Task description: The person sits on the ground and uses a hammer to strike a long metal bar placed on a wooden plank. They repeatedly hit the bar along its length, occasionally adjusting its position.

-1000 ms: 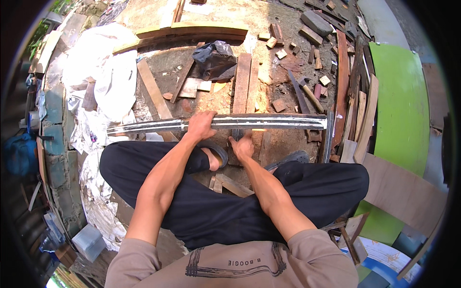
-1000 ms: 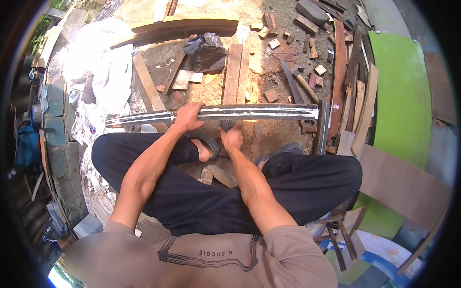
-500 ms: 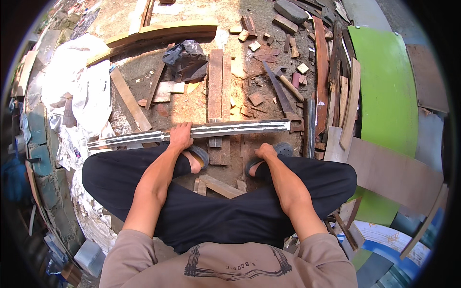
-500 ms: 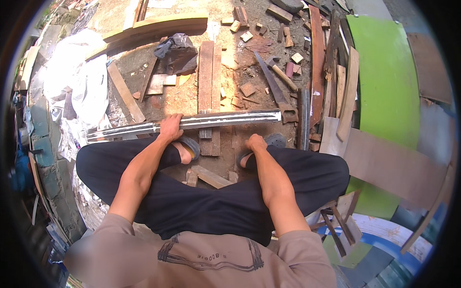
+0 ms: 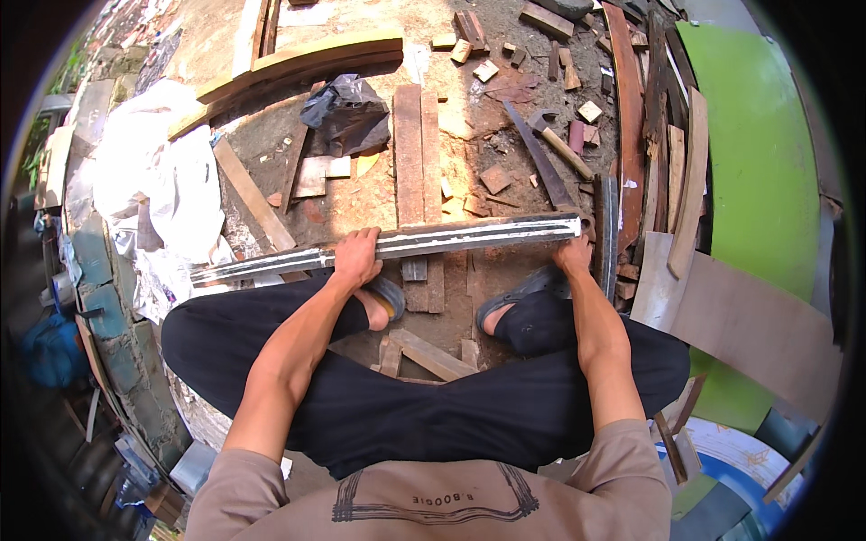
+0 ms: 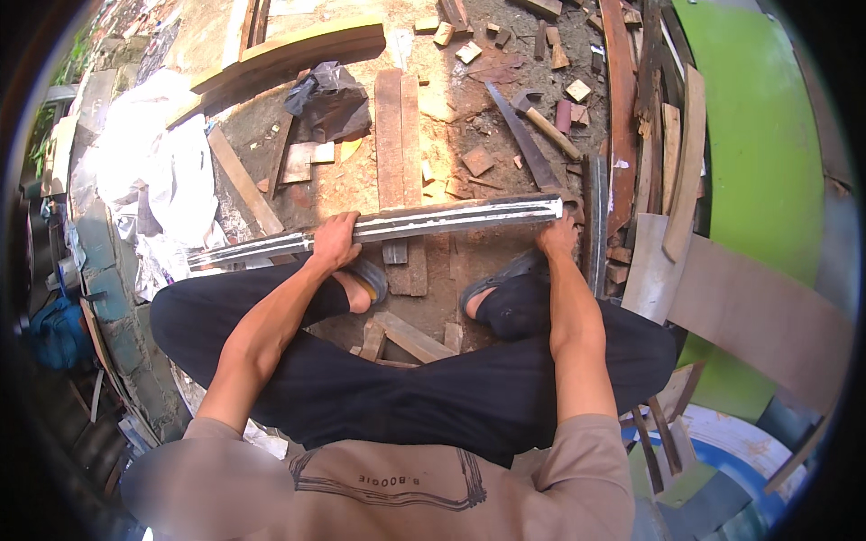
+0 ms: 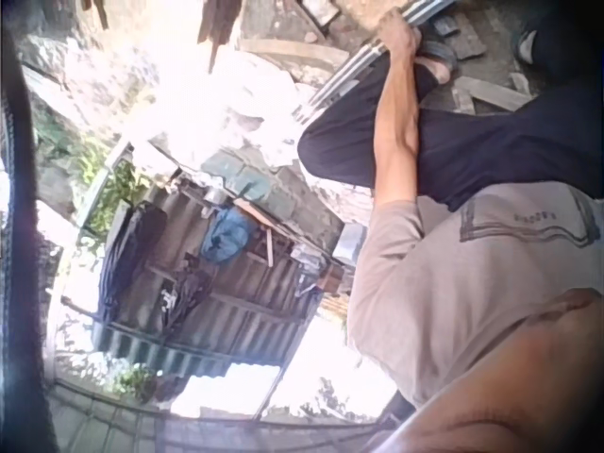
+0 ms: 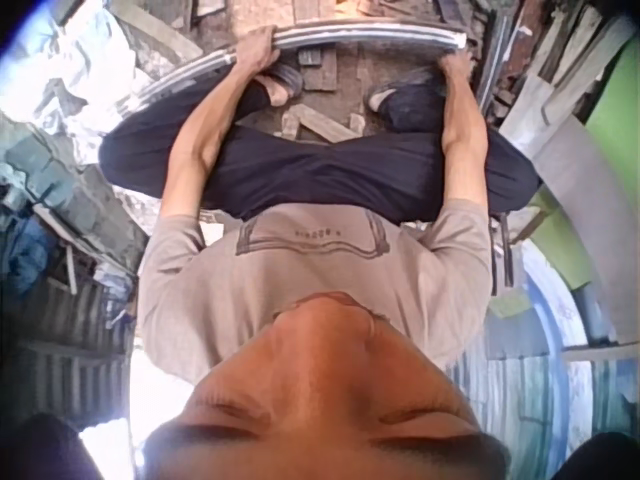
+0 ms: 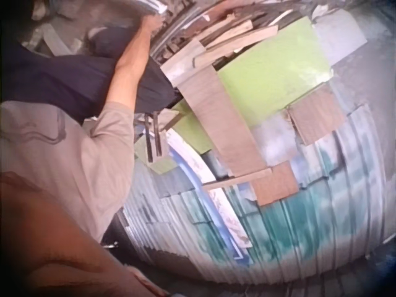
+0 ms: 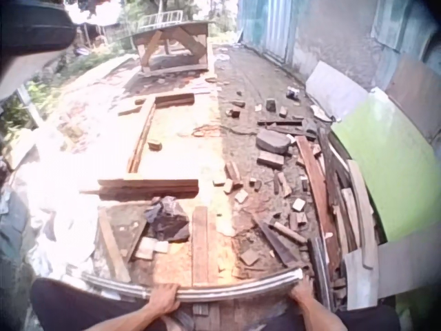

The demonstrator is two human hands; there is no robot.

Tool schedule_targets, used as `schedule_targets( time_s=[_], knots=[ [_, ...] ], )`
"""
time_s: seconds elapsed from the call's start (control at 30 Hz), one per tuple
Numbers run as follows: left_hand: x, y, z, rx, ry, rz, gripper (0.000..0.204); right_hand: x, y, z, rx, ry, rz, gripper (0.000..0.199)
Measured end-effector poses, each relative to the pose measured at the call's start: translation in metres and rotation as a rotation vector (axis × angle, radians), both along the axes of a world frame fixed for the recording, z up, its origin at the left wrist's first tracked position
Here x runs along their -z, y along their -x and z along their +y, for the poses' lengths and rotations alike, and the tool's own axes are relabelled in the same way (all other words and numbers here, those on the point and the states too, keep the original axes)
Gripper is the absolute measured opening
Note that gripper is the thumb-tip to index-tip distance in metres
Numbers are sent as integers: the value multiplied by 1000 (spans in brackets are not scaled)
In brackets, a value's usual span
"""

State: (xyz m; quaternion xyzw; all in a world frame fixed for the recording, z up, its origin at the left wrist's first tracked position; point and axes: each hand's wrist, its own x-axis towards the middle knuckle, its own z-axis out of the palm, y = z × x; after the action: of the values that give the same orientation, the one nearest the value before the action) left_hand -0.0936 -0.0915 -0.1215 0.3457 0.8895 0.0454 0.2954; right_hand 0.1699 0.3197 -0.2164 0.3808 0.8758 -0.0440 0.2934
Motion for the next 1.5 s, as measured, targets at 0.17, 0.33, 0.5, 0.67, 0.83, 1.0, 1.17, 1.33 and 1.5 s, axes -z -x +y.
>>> schedule_targets(
  time_s=[0.17, 0.33, 0.5, 0.67, 0.83, 1.0, 1.17, 1.33, 1.5],
  knots=[
    [-4, -8, 30, 11, 6, -81, 64, 36, -15, 8, -44, -98, 281, 49],
    [-8, -26, 51, 26, 12, -60, 62, 37, -1, -3, 25, -146, 215, 52],
    [8, -35, 52, 105, -63, 31, 68, 71, -50, 37, -95, -47, 388, 56],
    [3, -40, 42, 22, 33, 49, 70, 20, -21, 38, -262, 59, 76, 42],
    [-4, -42, 44, -1, 33, -13, 68, -19, -44, 46, -358, -9, 134, 34],
    [9, -43, 34, 20, -21, 49, 68, -33, -67, 71, 52, 182, 259, 34],
    [9, -42, 14, 19, -11, 69, 68, -74, -79, 92, 197, 272, 355, 31],
    [6, -38, 9, 24, -36, 138, 68, -91, -62, 102, 156, 218, 348, 31],
    [6, -35, 3, 70, -63, 163, 66, -112, -49, 123, 136, 128, 300, 31]
  ],
)
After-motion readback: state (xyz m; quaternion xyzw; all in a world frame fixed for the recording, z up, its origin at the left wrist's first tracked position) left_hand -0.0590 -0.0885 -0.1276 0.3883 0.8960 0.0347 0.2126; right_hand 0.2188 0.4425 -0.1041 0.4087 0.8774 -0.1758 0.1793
